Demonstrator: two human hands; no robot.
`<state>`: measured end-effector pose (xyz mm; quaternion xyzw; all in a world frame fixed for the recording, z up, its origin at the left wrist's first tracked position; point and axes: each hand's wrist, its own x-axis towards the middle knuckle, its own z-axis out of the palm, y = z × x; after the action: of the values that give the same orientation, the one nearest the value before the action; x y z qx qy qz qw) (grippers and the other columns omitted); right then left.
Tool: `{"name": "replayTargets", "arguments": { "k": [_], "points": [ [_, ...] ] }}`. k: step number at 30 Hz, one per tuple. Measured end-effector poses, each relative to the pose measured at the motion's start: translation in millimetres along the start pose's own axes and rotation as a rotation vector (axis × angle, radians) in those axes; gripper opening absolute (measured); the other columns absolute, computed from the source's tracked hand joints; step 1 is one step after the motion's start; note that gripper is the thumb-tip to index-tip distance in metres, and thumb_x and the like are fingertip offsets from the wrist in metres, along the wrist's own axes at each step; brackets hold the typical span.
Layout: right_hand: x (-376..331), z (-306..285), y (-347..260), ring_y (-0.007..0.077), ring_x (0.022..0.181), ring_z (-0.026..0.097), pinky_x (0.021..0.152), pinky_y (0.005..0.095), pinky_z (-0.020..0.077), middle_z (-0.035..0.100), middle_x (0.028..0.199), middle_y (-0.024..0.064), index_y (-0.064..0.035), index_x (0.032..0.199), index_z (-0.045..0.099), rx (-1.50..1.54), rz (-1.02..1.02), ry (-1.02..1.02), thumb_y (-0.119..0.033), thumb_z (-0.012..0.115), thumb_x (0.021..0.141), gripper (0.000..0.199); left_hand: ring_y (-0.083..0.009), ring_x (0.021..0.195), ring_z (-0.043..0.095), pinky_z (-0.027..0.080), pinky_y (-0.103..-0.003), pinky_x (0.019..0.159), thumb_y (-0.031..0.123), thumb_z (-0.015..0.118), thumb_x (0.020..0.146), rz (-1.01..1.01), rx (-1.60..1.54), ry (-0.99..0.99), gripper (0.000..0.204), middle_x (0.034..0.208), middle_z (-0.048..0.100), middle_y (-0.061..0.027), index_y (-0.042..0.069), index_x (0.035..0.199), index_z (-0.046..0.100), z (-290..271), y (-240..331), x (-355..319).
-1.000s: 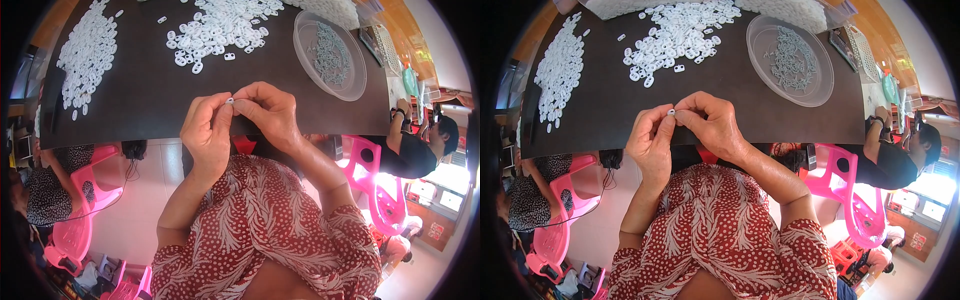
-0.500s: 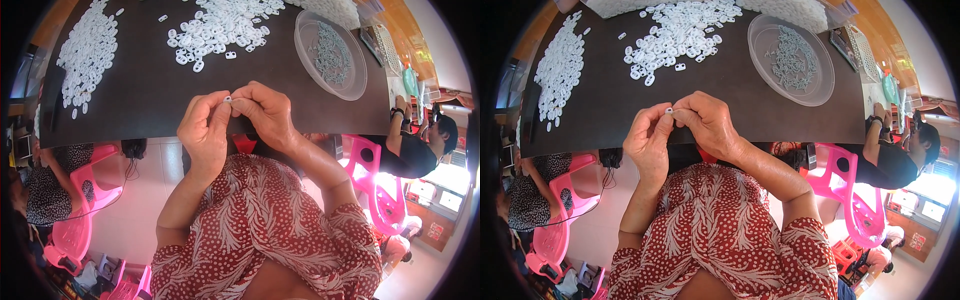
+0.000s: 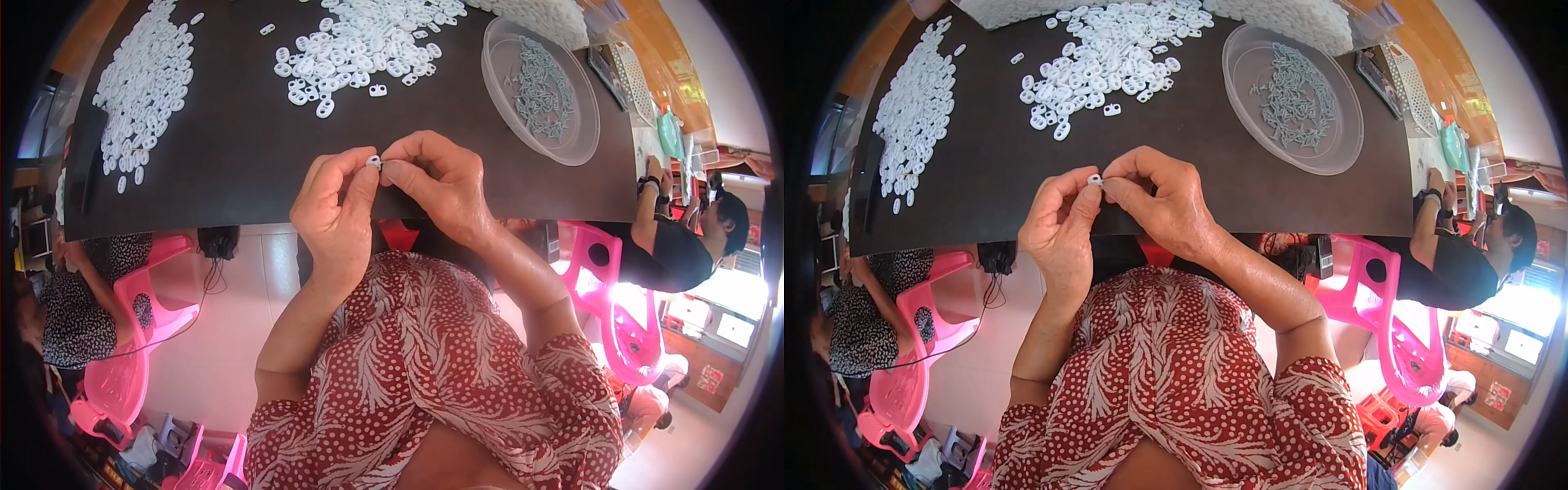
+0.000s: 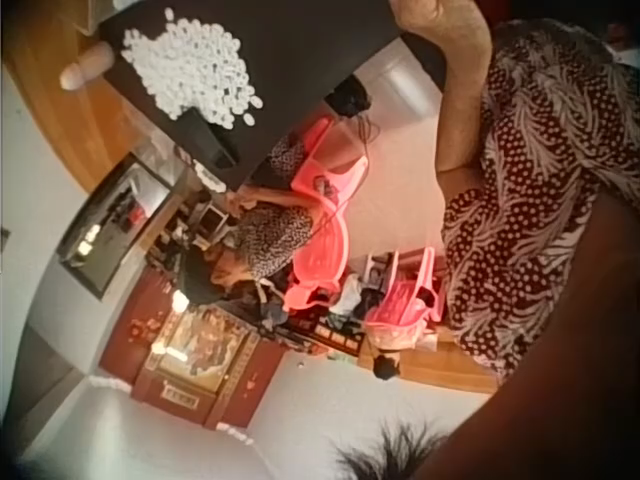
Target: Assembling small white plastic components by inserting one piece into another.
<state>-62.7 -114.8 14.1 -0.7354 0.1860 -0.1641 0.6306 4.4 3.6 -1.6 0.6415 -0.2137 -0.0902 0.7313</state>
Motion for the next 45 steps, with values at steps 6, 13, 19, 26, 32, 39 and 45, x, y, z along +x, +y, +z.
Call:
{"name": "replayTargets", "arguments": {
  "k": [6,13,19,26,32,39,45],
  "points": [
    [1,0,3,0.006,0.064,0.05,0.058,0.023,0.0433,0.06,0.074,0.0022,0.0022,0.087,0.062,-0.025,-0.019,-0.007,-0.007,0.062,0.083,0.01,-0.0099,0.07,0.056,0.045,-0.022,0.061,-0.005,0.062,0.084,0.093,0.085,-0.006,0.01,0.082,0.06,-0.0055,-0.003,0.094,0.065,-1,-4,-1],
    [3,1,7,0.0102,0.064,0.05,0.056,0.0266,0.0419,0.056,0.074,0.0055,0.0017,0.084,0.061,-0.102,-0.144,-0.017,-0.006,0.061,0.083,0.007,-0.006,0.073,0.052,0.044,-0.018,0.065,-0.001,0.064,0.085,0.128,0.122,-0.031,0.011,0.085,0.059,-0.0014,-0.004,0.096,0.065,-3,-7,-1],
    [4,3,4,0.0122,0.066,0.052,0.058,0.0271,0.0432,0.056,0.075,0.0066,0.0019,0.083,0.06,-0.105,-0.127,-0.024,-0.006,0.061,0.083,0.008,-0.0056,0.072,0.052,0.043,-0.018,0.064,0.0,0.064,0.086,0.133,0.106,-0.043,0.011,0.085,0.059,-0.0012,-0.004,0.096,0.065,-5,-8,0],
    [16,-10,-4,0.0156,0.072,0.059,0.063,0.0286,0.0466,0.062,0.082,0.0088,-0.0002,0.089,0.066,-0.246,-0.272,0.064,-0.008,0.066,0.082,0.01,-0.0045,0.071,0.052,0.044,-0.018,0.063,0.004,0.065,0.087,-0.026,-0.085,-0.012,0.014,0.085,0.059,-0.0003,-0.003,0.099,0.065,-5,-11,0],
    [52,-13,-4,0.0283,0.075,0.06,0.068,0.0379,0.0483,0.063,0.079,0.0106,-0.0051,0.091,0.068,-0.488,-0.474,0.113,-0.005,0.067,0.074,0.017,-0.0057,0.068,0.052,0.045,-0.019,0.061,0.005,0.066,0.086,-0.101,-0.22,0.017,0.02,0.083,0.059,-0.0013,-0.004,0.104,0.064,-11,-8,0],
    [82,14,4,0.0243,0.07,0.053,0.058,0.0364,0.044,0.054,0.07,0.0051,-0.0135,0.088,0.069,-0.904,-0.804,-0.06,-0.011,0.069,0.074,0.015,-0.0077,0.069,0.052,0.045,-0.02,0.061,0.003,0.063,0.087,-0.033,-0.199,0.078,0.023,0.082,0.059,-0.0029,-0.004,0.108,0.063,-28,2,-1],
    [78,14,9,0.0243,0.073,0.053,0.06,0.0354,0.0448,0.055,0.074,0.0064,-0.0107,0.086,0.068,-0.891,-0.846,-0.117,-0.011,0.07,0.072,0.014,-0.0081,0.068,0.052,0.045,-0.02,0.06,0.002,0.064,0.086,0.013,-0.169,0.09,0.02,0.082,0.059,-0.0033,-0.004,0.105,0.064,-34,-2,0]
  ]
}}
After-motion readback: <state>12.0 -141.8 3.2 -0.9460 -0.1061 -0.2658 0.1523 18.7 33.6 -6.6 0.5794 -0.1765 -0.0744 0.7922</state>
